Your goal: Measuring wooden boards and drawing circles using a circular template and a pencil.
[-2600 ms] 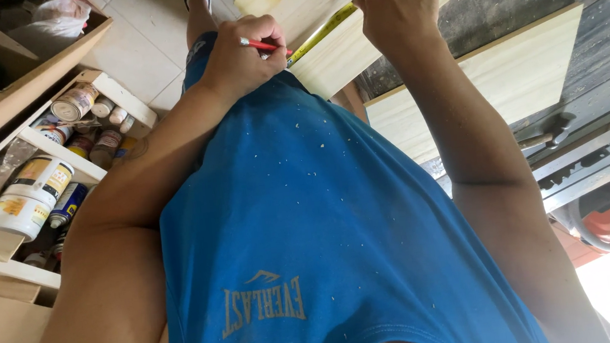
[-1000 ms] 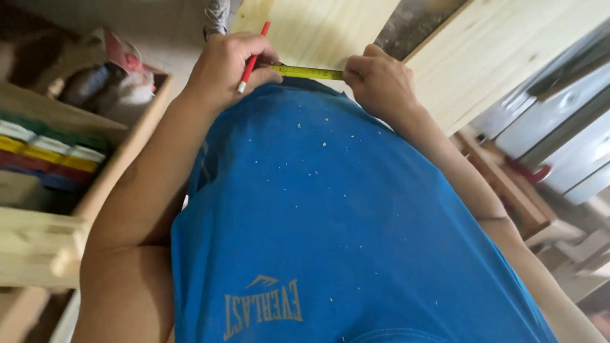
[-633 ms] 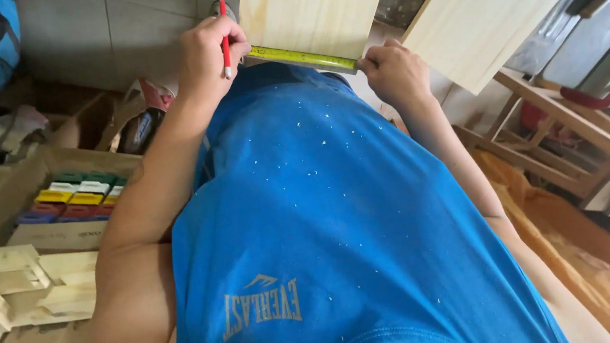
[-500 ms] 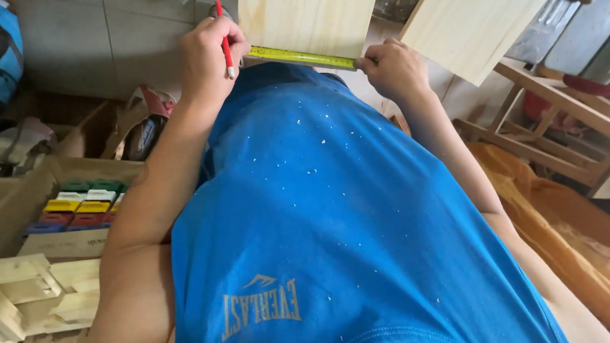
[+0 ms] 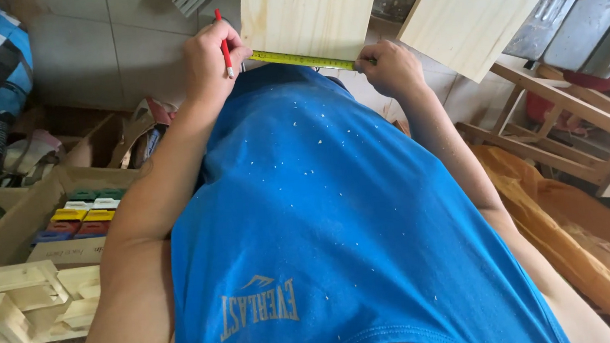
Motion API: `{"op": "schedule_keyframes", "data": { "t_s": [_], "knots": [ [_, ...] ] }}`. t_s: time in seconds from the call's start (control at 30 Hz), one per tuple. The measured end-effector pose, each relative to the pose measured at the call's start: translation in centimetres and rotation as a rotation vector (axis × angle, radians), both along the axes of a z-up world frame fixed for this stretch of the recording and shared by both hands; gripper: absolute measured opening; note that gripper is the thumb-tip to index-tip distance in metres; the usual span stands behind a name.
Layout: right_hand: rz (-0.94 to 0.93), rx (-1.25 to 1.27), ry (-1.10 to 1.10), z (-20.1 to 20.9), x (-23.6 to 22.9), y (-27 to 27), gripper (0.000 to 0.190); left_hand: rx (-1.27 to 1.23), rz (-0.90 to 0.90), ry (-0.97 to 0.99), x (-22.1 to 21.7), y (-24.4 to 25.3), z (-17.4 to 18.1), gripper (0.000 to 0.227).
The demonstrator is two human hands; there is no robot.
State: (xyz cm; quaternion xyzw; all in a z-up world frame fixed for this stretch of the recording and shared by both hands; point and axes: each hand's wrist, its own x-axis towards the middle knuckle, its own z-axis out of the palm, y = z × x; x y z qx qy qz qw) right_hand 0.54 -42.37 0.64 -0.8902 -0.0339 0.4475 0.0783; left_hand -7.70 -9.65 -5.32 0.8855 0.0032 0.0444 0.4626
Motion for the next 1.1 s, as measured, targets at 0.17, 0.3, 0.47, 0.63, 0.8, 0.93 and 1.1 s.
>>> {"op": "schedule_keyframes", "data": {
  "t_s": [0.17, 0.3, 0.47, 0.63, 0.8, 0.93, 1.1],
  "knots": [
    [-0.004, 0.021, -0.006, -0.5, -0.1, -0.3, 0.023, -0.008, 0.004, 0.018, 0.2, 0.0, 0.2, 0.032],
    [-0.002, 0.019, -0.01, -0.4, 0.0, -0.4, 0.023, -0.012, -0.026, -0.219, 1.2, -0.8, -1.6, 0.019],
    [-0.007, 0.011, -0.002, -0.5, 0.1, -0.5, 0.02, -0.31, -0.283, -0.235, 3.0, -2.9, 0.8, 0.049],
    [0.0, 0.004, 0.002, -0.4, 0.2, -0.4, 0.022, -0.225, -0.364, 0.05, 4.1, -4.2, 2.4, 0.005],
    [0.0, 0.013, -0.003, -0.7, 0.1, -0.7, 0.022, -0.269, -0.361, 0.142, 4.3, -4.6, 2.2, 0.006],
    [0.005, 0.005, 0.005, -0.6, 0.2, -0.6, 0.023, -0.272, -0.376, 0.125, 4.4, -4.6, 2.3, 0.008],
    [0.007, 0.003, -0.001, -0.4, 0.1, -0.3, 0.023, -0.261, -0.376, 0.103, 4.3, -4.7, 1.9, 0.007]
  ]
}}
